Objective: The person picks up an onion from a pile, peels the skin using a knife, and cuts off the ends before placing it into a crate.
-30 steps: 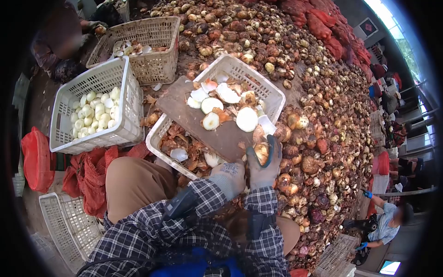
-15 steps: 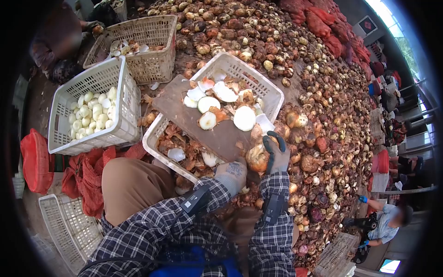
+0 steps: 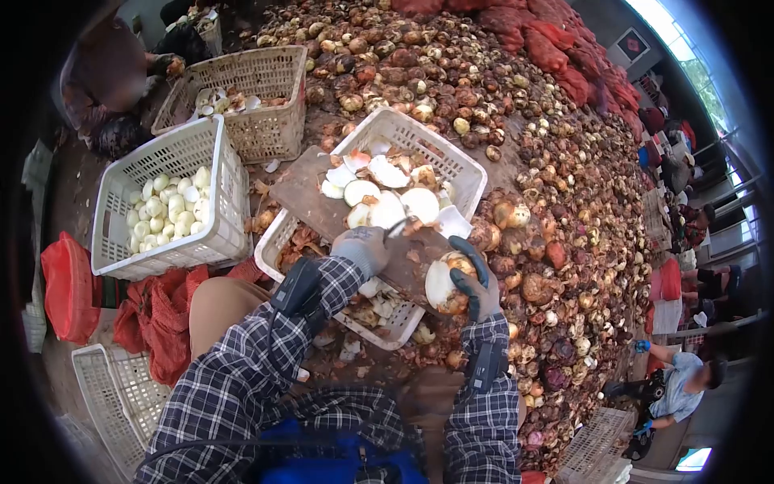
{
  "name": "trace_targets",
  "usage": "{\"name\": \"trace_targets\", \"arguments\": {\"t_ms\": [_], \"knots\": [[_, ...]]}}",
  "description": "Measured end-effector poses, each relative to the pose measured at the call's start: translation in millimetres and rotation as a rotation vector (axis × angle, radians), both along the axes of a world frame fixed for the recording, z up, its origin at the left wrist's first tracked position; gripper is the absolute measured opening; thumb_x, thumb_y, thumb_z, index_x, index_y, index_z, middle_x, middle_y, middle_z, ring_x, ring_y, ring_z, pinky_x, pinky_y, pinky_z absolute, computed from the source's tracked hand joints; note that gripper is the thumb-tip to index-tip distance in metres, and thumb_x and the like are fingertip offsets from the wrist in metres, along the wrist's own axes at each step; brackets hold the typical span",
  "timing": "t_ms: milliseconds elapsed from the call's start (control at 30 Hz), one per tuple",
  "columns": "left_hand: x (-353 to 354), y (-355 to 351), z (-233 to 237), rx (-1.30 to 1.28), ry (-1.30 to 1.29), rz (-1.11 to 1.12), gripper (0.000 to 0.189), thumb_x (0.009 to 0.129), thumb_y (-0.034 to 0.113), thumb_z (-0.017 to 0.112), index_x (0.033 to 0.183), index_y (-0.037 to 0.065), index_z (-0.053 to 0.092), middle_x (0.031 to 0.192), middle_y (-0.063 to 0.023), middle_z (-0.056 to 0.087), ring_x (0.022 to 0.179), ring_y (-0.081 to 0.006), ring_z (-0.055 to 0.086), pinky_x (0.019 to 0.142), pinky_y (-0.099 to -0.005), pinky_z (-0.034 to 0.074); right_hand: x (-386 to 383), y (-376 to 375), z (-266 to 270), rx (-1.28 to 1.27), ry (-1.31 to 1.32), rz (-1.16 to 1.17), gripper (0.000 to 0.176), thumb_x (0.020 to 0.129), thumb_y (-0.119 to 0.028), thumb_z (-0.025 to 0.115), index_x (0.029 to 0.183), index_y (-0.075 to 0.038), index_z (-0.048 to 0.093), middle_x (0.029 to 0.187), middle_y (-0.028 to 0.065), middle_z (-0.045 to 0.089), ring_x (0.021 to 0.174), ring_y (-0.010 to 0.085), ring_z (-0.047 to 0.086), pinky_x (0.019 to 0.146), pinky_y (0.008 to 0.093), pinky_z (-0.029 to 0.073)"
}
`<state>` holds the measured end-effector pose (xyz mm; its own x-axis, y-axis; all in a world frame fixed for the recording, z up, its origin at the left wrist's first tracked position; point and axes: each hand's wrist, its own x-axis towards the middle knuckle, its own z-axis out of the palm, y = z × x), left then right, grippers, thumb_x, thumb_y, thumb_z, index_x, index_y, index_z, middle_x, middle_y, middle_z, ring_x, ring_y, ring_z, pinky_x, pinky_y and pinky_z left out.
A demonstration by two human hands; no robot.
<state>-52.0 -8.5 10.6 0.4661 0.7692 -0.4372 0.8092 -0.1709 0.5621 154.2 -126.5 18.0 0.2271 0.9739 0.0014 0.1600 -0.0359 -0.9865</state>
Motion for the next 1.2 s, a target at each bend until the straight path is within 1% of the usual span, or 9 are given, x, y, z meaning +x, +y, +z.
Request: {"name": "trace_targets", "arguments": {"t_ms": [233,333,367,467,500,600,800,900,1200], "knots": [[35,-14,-78,-0.208,-0.604,0.353,0.038,0.086,0.028,0.065,0.112,0.001,0.059,0.090,-0.0104,0.067,0.081,-0.0143,0.062,0.074,-0.0273,0.050,-37,8,23,0.138,-0.585,0.260,0.083,0.063,-0.050,0.076,0.130,-0.008,0.052,0.127,0.0197,0.053,0.121,0.0368,0.048,0.102,0.0422,0.040],[51,-22,-95,-0.391,-1.033,0.280,0.033,0.088,0.022,0.063,0.112,-0.001,0.059,0.092,-0.0071,0.066,0.080,-0.0121,0.061,0.071,-0.0268,0.050,-29,3,29,0.064,-1.206,0.234,0.101,0.060,-0.069,0.070,0.136,-0.007,0.045,0.129,0.0199,0.049,0.120,0.0332,0.050,0.099,0.0424,0.042],[54,-28,-95,-0.511,-1.116,0.320,0.028,0.088,0.016,0.063,0.110,-0.001,0.059,0.092,-0.0052,0.064,0.078,-0.0109,0.058,0.069,-0.0257,0.050,-28,-1,30,0.003,-1.295,0.149,0.091,0.068,-0.061,0.072,0.135,-0.005,0.045,0.128,0.0195,0.050,0.117,0.0309,0.052,0.097,0.0401,0.044],[38,-40,-58,-0.426,-1.034,0.319,0.026,0.088,0.016,0.063,0.108,0.000,0.060,0.089,-0.0053,0.064,0.078,-0.0102,0.058,0.070,-0.0251,0.050,-25,-25,-13,-0.134,-0.598,-0.288,0.072,0.075,-0.034,0.076,0.134,-0.009,0.044,0.127,0.0178,0.050,0.113,0.0302,0.053,0.092,0.0404,0.047],[31,-46,-43,-0.399,-0.950,0.302,0.024,0.088,0.015,0.062,0.107,0.001,0.060,0.087,-0.0058,0.063,0.070,-0.0099,0.057,0.061,-0.0249,0.050,-36,-25,-11,-0.240,0.179,-0.492,0.063,0.080,-0.014,0.074,0.134,-0.005,0.043,0.129,0.0133,0.050,0.108,0.0224,0.056,0.086,0.0330,0.051],[25,-64,-42,-0.595,-1.092,0.447,0.026,0.087,0.014,0.062,0.108,0.000,0.058,0.086,-0.0067,0.063,0.063,-0.0110,0.058,0.050,-0.0253,0.048,-42,-28,-19,-0.141,0.370,-0.592,0.063,0.079,-0.004,0.073,0.134,-0.001,0.042,0.129,0.0111,0.049,0.105,0.0167,0.057,0.082,0.0260,0.052],[8,-80,-52,-0.677,-1.198,0.504,0.029,0.086,0.013,0.057,0.114,0.005,0.056,0.082,-0.0103,0.064,0.058,-0.0189,0.061,0.054,-0.0308,0.050,-58,-40,-31,-0.058,-0.152,-0.436,0.075,0.069,-0.009,0.080,0.133,0.002,0.042,0.125,0.0155,0.051,0.110,0.0225,0.055,0.095,0.0327,0.047],[-4,-88,-37,0.080,-0.675,0.368,0.030,0.086,0.019,0.058,0.113,0.005,0.056,0.089,-0.0163,0.066,0.073,-0.0302,0.065,0.066,-0.0370,0.052,-68,-38,-3,-0.111,-0.025,-0.407,0.073,0.068,-0.009,0.078,0.132,0.001,0.044,0.121,0.0171,0.054,0.115,0.0234,0.053,0.098,0.0354,0.044],[-41,-127,2,0.054,-0.528,0.143,0.024,0.087,0.020,0.057,0.105,0.004,0.057,0.076,-0.0164,0.062,0.071,-0.0297,0.064,0.064,-0.0382,0.049,-56,-50,-23,-0.052,-0.355,-0.363,0.072,0.066,-0.014,0.078,0.130,-0.002,0.047,0.124,0.0185,0.052,0.115,0.0305,0.052,0.099,0.0401,0.043]]}}
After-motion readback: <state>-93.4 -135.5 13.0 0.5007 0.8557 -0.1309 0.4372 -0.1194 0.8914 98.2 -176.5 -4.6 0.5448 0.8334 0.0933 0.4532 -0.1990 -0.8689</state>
